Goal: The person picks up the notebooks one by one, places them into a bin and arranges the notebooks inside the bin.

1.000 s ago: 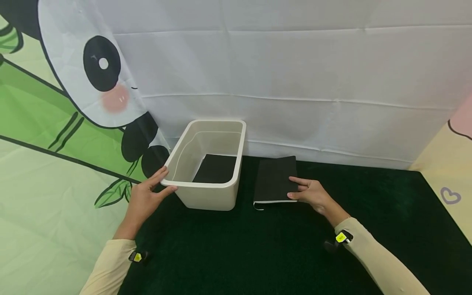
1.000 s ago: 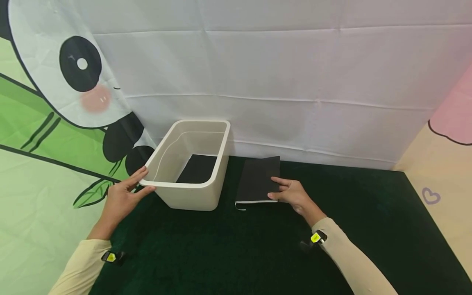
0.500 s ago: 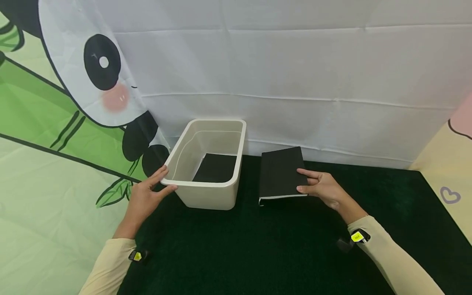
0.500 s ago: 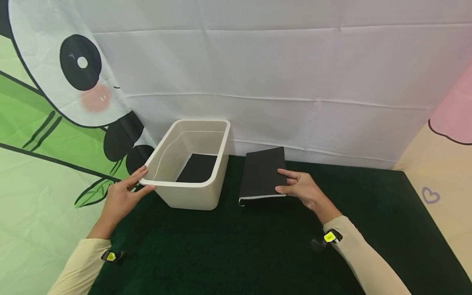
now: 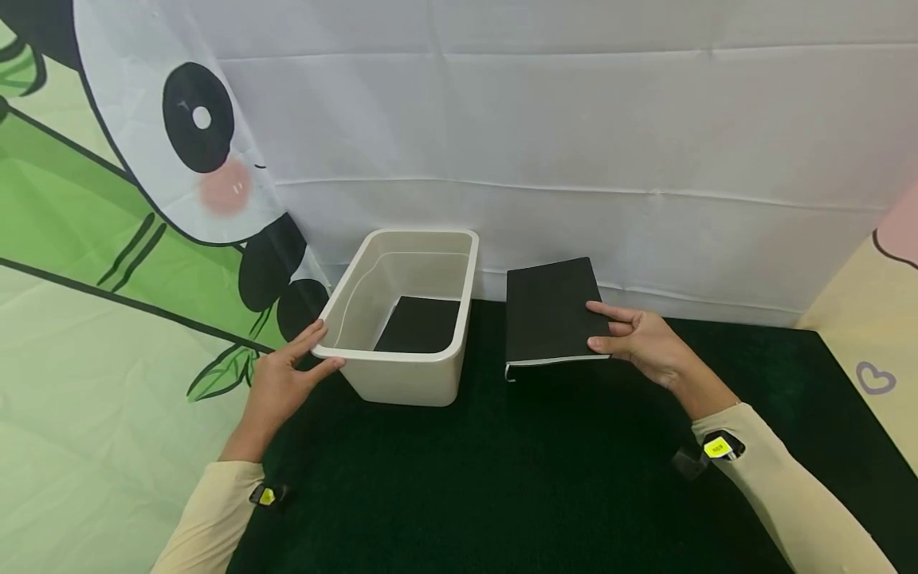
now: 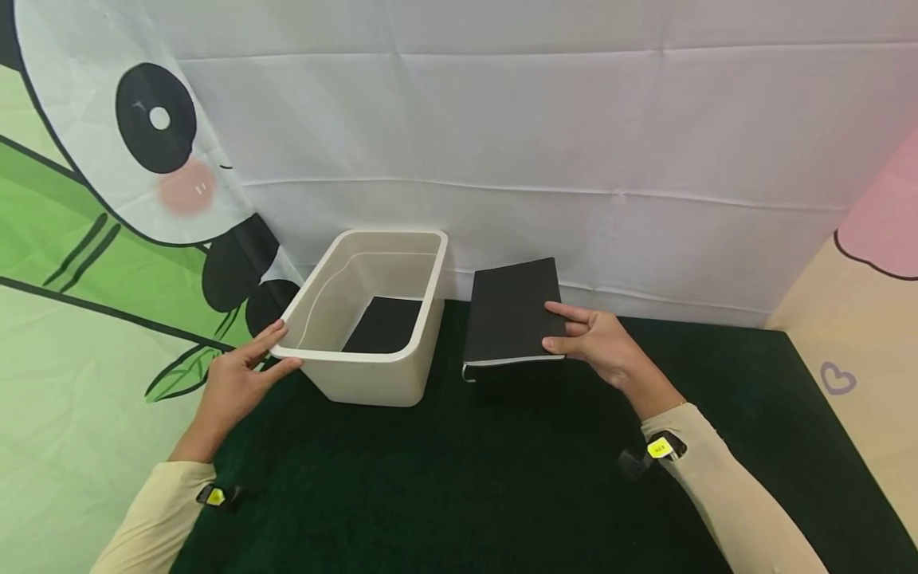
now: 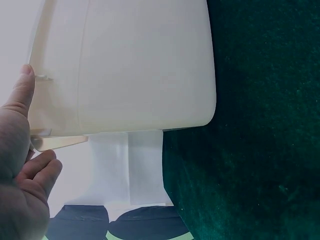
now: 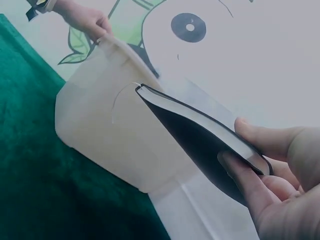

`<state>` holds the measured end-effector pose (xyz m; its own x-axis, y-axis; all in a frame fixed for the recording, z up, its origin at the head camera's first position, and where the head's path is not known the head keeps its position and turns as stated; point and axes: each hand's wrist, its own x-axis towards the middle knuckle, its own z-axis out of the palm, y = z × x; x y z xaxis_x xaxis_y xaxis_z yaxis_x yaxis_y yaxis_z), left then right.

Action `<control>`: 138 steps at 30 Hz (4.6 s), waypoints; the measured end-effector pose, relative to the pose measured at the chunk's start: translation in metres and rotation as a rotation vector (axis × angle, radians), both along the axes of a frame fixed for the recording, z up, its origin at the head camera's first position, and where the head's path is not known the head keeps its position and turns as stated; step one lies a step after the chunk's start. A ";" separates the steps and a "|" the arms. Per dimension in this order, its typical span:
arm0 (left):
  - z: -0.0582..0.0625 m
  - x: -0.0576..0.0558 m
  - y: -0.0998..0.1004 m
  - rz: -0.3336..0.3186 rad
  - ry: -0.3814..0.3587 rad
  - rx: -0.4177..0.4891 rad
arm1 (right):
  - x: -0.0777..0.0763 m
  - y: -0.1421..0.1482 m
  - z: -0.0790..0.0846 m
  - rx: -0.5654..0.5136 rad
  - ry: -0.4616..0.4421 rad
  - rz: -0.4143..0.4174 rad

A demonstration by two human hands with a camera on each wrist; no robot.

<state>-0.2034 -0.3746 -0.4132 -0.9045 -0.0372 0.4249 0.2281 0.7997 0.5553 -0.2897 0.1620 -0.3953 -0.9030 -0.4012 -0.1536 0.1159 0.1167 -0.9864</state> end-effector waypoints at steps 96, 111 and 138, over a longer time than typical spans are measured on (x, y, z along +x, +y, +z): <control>-0.002 -0.003 0.010 0.012 0.003 -0.006 | -0.074 -0.241 0.050 0.064 0.054 0.072; -0.003 -0.004 0.008 -0.003 0.003 0.006 | -0.064 -0.249 0.049 0.064 0.012 0.082; 0.015 -0.003 0.010 0.021 -0.135 -0.040 | -0.040 -0.141 0.071 0.017 0.142 0.112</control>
